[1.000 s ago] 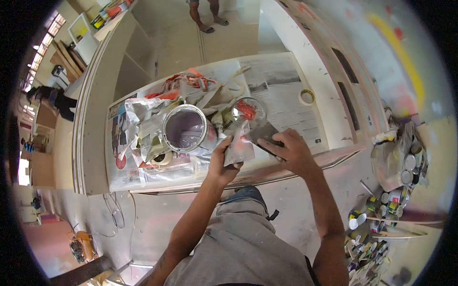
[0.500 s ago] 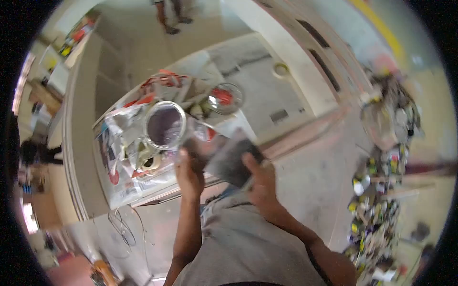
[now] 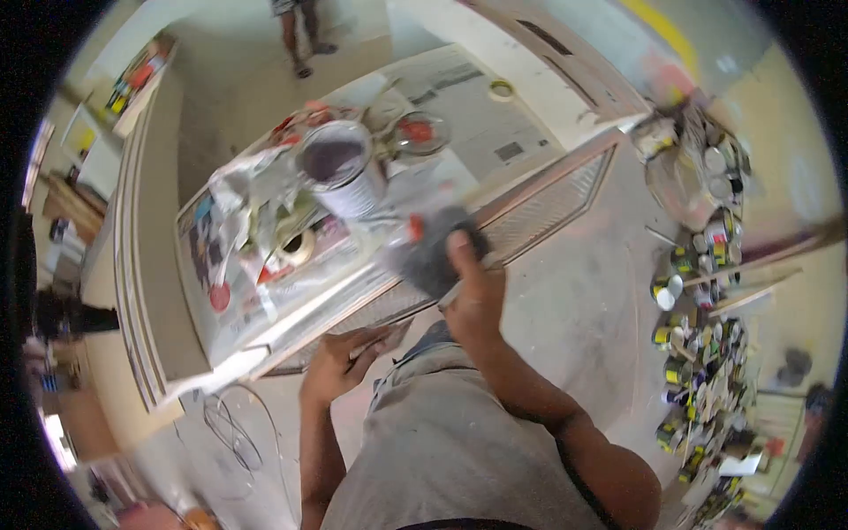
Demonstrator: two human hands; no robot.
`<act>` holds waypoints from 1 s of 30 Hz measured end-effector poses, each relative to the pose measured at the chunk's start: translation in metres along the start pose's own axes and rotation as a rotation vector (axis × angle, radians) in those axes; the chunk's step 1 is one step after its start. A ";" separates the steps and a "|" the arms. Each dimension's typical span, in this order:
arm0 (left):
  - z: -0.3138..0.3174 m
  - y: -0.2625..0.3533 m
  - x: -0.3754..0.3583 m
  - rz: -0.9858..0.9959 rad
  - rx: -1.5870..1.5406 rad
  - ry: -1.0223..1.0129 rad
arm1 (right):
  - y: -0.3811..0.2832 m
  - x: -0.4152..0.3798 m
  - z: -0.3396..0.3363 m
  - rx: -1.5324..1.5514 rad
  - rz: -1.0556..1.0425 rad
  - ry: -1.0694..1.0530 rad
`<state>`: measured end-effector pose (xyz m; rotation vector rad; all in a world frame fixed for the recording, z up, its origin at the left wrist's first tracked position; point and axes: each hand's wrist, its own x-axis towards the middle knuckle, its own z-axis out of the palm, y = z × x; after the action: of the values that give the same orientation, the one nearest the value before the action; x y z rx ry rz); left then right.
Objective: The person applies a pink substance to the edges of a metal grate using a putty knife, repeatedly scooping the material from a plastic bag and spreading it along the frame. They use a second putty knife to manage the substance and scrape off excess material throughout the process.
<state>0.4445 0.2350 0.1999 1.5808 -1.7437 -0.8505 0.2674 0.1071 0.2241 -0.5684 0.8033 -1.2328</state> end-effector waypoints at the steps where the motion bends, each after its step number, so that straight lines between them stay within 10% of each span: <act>1: 0.025 -0.038 -0.031 -0.008 -0.179 0.199 | 0.001 -0.008 -0.002 0.055 -0.029 0.007; 2: 0.027 -0.027 -0.046 -0.036 -0.176 0.243 | 0.003 -0.019 -0.006 0.024 -0.058 -0.044; 4: 0.036 0.005 -0.053 -0.515 -1.647 0.809 | 0.014 -0.048 -0.026 -0.279 -0.235 -0.292; 5: 0.037 0.003 -0.066 -0.490 -1.760 0.708 | 0.022 -0.075 -0.024 -0.445 -0.318 -0.286; 7: 0.044 0.006 -0.083 -0.443 -1.944 0.582 | 0.014 -0.101 -0.014 -0.653 -0.565 -0.958; 8: 0.045 0.012 -0.088 -0.502 -1.923 0.626 | 0.011 -0.115 -0.012 -0.758 -0.609 -1.204; 14: 0.047 0.008 -0.137 -0.331 -1.757 0.668 | 0.031 -0.083 -0.027 -1.646 -0.910 -1.152; 17: 0.043 0.001 -0.152 -0.230 -1.807 0.648 | -0.003 -0.101 0.000 -1.523 -0.897 -1.153; 19: 0.041 0.008 -0.157 -0.319 -1.694 0.691 | -0.018 -0.133 0.037 -1.442 -1.310 -1.526; 22: 0.050 0.003 -0.164 -0.388 -1.449 0.707 | -0.029 -0.151 0.060 -1.910 -1.102 -1.827; 30: 0.056 -0.004 -0.183 -0.404 -1.164 0.726 | -0.018 -0.157 0.050 -1.826 -1.267 -1.822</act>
<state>0.4167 0.4199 0.1581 1.1398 -0.2472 -1.0072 0.2771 0.2523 0.3040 -3.2651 -0.5216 0.0209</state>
